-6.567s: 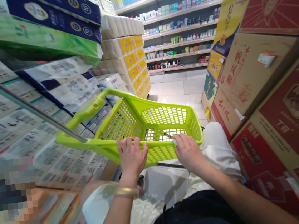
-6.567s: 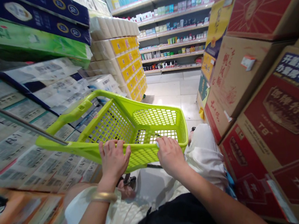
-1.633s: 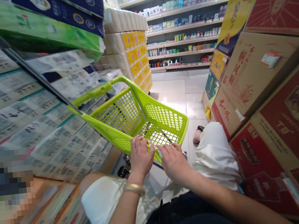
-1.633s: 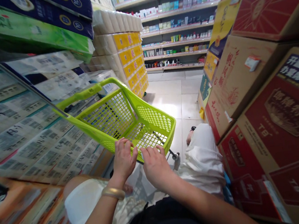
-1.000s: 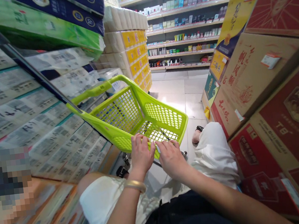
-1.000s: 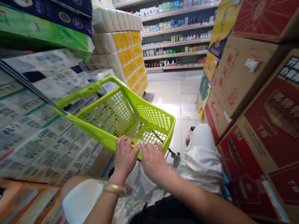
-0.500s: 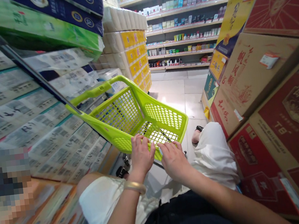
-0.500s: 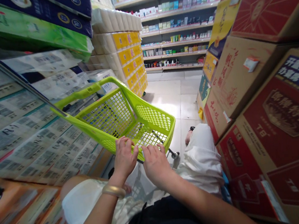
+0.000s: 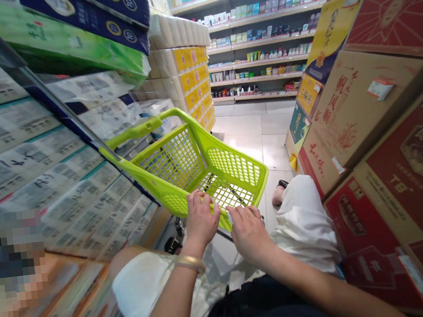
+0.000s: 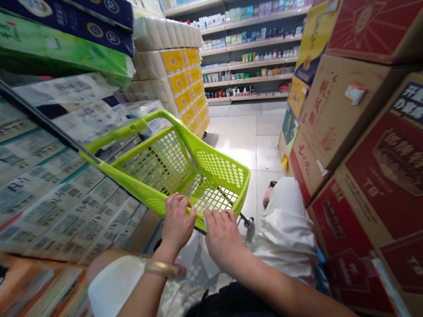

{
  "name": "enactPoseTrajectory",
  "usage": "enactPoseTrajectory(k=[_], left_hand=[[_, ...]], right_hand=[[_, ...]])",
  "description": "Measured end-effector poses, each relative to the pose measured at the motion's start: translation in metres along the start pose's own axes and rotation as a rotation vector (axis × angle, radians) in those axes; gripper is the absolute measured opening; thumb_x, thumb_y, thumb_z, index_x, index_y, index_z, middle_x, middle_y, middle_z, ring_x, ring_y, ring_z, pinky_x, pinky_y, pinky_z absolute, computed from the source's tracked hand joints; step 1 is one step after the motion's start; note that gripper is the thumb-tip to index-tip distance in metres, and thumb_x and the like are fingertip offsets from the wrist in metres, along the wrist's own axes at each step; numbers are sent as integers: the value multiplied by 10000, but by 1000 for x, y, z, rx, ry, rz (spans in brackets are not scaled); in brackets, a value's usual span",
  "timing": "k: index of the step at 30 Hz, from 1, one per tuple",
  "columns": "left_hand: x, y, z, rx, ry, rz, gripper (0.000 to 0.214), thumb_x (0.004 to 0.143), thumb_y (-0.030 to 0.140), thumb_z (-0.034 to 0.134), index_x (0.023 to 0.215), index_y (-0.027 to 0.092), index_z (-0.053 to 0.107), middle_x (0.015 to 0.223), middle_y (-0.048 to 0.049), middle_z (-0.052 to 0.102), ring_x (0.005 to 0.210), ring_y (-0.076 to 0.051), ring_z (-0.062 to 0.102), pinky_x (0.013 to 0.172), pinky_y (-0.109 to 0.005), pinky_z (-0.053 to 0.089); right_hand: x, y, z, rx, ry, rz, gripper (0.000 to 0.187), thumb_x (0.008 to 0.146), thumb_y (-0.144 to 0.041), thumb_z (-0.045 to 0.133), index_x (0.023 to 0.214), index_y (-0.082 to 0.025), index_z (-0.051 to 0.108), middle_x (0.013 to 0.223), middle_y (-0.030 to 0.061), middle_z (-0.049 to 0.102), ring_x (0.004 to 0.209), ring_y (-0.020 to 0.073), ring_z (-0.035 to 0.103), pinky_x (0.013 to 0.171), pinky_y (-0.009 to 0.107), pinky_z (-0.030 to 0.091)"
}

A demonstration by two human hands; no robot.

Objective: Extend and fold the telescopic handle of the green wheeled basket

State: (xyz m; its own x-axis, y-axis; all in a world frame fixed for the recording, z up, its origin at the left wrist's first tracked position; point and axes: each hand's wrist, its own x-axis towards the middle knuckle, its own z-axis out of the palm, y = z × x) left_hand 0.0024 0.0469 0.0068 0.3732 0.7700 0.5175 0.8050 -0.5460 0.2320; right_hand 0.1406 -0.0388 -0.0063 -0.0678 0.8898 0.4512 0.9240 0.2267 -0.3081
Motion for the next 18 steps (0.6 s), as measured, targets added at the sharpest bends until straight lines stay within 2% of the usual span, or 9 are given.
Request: enactPoseTrajectory(k=[6, 10, 14, 18], left_hand=[[10, -28, -1, -57, -44, -13, 150, 849, 264, 449, 781, 205, 569, 1039, -103, 567, 1195, -298, 451, 1082, -559, 371], [8, -41, -1, -97, -9, -75, 190, 847, 207, 418, 831, 206, 608, 1258, -106, 549, 1356, -316, 363, 1126, -613, 301], [-10, -32, 2, -100, 115, -172, 263, 886, 262, 449, 1085, 213, 613, 1429, -124, 451, 1423, -329, 294, 1139, -640, 261], [-28, -16, 12, -94, 103, -127, 370, 898, 290, 475, 1245, 186, 548, 1514, -155, 360, 1456, -327, 242, 1151, -617, 265]], right_hand=[[13, -11, 6, 41, -52, -36, 472, 803, -70, 503, 1265, -159, 531, 1050, 97, 637, 988, 224, 553, 976, 414, 336], [16, -6, 4, 152, -58, -64, 479, 802, -70, 499, 1264, -194, 525, 1095, 76, 643, 1032, 207, 570, 1039, 421, 273], [19, 13, 1, 151, -23, -23, 510, 764, -35, 499, 1247, -196, 531, 1155, 78, 633, 1090, 208, 567, 1062, 430, 226], [27, 22, 4, 102, -28, 14, 490, 774, -46, 506, 1243, -185, 536, 1164, 97, 630, 1108, 220, 551, 1065, 431, 221]])
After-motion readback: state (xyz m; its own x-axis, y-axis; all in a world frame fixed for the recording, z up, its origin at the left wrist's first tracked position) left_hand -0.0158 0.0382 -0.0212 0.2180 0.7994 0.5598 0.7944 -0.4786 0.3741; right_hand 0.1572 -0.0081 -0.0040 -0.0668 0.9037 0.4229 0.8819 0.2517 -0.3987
